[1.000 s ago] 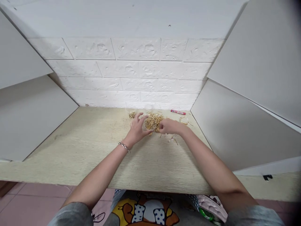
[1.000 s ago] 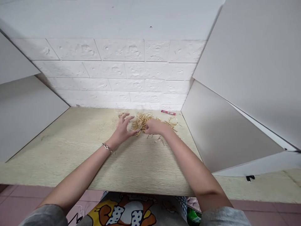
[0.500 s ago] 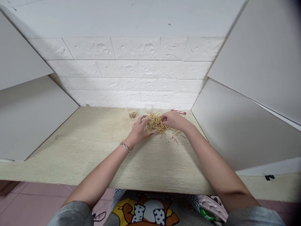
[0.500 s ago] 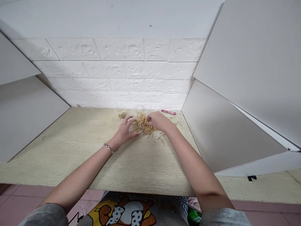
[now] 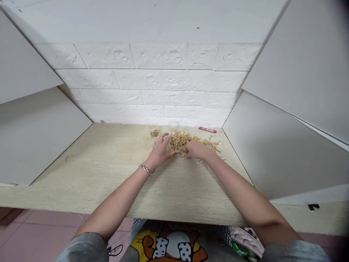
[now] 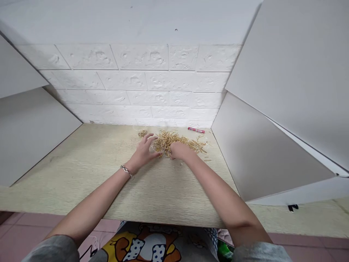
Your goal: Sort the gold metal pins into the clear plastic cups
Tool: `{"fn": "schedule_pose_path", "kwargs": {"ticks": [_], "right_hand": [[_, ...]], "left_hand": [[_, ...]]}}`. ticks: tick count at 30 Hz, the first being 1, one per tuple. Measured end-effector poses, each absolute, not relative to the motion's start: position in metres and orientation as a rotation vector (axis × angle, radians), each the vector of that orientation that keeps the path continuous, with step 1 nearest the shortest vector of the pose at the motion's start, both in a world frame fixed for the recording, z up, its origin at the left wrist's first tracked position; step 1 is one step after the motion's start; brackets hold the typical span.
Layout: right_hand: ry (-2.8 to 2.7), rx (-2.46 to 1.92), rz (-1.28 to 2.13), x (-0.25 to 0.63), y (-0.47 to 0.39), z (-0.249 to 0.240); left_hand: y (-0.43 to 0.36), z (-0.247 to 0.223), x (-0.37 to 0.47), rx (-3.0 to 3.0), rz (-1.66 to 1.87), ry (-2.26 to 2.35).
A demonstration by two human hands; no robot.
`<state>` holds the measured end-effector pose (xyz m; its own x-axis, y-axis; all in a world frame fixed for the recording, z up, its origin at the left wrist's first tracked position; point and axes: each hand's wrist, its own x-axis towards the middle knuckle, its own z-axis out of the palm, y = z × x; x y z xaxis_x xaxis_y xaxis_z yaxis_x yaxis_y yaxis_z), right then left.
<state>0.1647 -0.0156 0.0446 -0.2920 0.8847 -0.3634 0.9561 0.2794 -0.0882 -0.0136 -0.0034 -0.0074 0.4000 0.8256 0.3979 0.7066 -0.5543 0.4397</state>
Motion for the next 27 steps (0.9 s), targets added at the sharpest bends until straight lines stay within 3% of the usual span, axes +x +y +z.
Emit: {"fn": "schedule_pose_path", "kwargs": {"ticks": [8, 16, 27], "right_hand": [[2.435, 1.623, -0.472, 0.172, -0.012, 0.040], [2.765, 1.797, -0.479, 0.183, -0.022, 0.068], [2.940, 1.652, -0.057, 0.153, -0.017, 0.036]], "left_hand": [[-0.002, -0.009, -0.014, 2.478, 0.849, 1.372], [-0.005, -0.006, -0.013, 2.464, 0.845, 1.336], [-0.006, -0.008, -0.012, 2.469, 0.803, 1.315]]}}
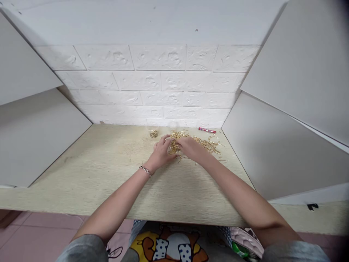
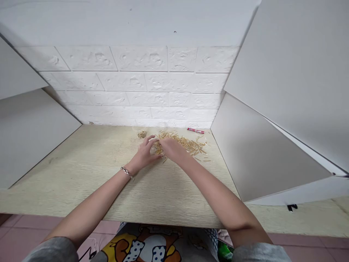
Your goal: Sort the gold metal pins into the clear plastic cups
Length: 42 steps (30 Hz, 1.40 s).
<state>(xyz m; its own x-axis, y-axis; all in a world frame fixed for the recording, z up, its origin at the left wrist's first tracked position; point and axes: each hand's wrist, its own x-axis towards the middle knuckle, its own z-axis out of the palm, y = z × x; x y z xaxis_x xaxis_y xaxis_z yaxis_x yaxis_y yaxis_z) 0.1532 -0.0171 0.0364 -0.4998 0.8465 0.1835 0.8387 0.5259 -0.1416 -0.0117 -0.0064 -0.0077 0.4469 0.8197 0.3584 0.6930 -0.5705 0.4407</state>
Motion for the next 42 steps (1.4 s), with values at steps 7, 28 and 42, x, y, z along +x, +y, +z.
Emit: {"fn": "schedule_pose_path", "kwargs": {"ticks": [7, 28, 42], "right_hand": [[-2.510, -1.487, -0.009, 0.146, -0.017, 0.025], [-2.517, -1.583, -0.002, 0.137, -0.021, 0.025], [-2.490, -1.488, 0.042, 0.138, -0.018, 0.018]], "left_hand": [[-0.006, -0.009, -0.011, 2.500, 0.823, 1.284], [-0.011, -0.006, -0.008, 2.519, 0.763, 1.269], [-0.010, -0.006, -0.010, 2.535, 0.741, 1.260]]}}
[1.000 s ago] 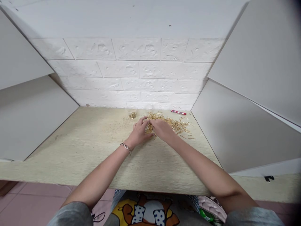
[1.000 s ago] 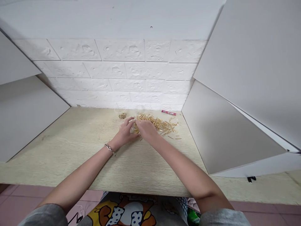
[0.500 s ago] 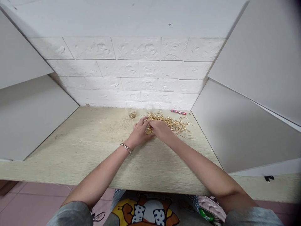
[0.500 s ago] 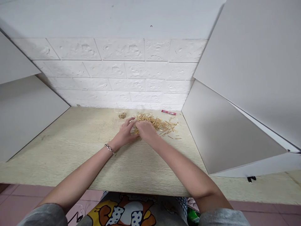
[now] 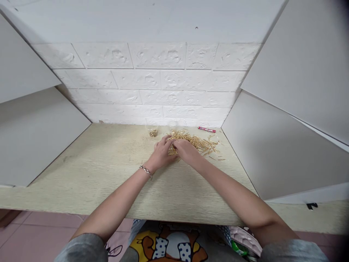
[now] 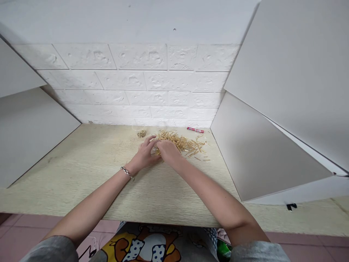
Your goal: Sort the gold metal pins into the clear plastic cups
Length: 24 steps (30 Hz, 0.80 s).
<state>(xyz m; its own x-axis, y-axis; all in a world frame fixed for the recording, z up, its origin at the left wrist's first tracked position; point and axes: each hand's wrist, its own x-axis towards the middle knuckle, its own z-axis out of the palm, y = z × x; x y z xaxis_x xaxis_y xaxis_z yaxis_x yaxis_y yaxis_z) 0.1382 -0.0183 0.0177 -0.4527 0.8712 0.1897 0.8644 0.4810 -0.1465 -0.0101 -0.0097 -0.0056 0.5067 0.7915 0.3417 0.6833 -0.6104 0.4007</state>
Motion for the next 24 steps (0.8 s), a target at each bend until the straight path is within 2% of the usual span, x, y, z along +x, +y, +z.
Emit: {"fn": "schedule_pose_path", "kwargs": {"ticks": [8, 13, 19, 24], "right_hand": [[-2.365, -1.528, 0.162, 0.143, -0.015, 0.025], [-2.255, -1.606, 0.049, 0.160, -0.006, 0.029], [-2.526, -1.578, -0.057, 0.166, -0.002, 0.012], [-2.536, -1.581, -0.152, 0.156, -0.004, 0.000]], "left_hand": [[-0.007, -0.006, -0.011, 2.496, 0.771, 1.326], [-0.001, -0.003, -0.017, 2.438, 0.815, 1.437], [0.003, 0.000, -0.022, 2.413, 0.872, 1.520], [0.003, 0.000, -0.022, 2.404, 0.892, 1.530]]}}
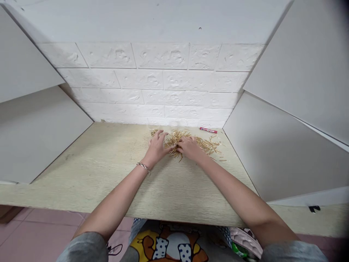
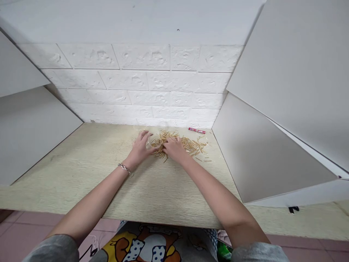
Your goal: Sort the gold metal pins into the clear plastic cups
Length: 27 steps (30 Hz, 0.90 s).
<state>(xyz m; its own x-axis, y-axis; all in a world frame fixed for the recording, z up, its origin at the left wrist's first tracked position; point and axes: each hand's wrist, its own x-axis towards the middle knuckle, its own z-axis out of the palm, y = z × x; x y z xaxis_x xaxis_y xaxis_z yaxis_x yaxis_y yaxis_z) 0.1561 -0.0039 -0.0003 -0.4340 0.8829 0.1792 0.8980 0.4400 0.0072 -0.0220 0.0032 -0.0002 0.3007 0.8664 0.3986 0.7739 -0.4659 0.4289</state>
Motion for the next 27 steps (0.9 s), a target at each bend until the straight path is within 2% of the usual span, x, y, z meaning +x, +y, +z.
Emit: {"fn": "schedule_pose_path", "kwargs": {"ticks": [10, 15, 19, 27], "right_hand": [[-2.493, -1.563, -0.233, 0.155, -0.002, -0.006], [-2.424, -1.557, -0.163, 0.157, 0.000, -0.006], [-2.195, -1.529, 0.069, 0.161, 0.004, -0.002], [-1.572, -1.442, 0.739, 0.167, 0.013, 0.004]], "left_hand": [[0.003, 0.000, -0.021, 2.390, 0.867, 1.536], [0.003, -0.001, -0.020, 2.377, 0.873, 1.545], [0.003, -0.001, -0.020, 2.386, 0.860, 1.551], [0.003, -0.004, -0.019, 2.400, 0.837, 1.559]]}}
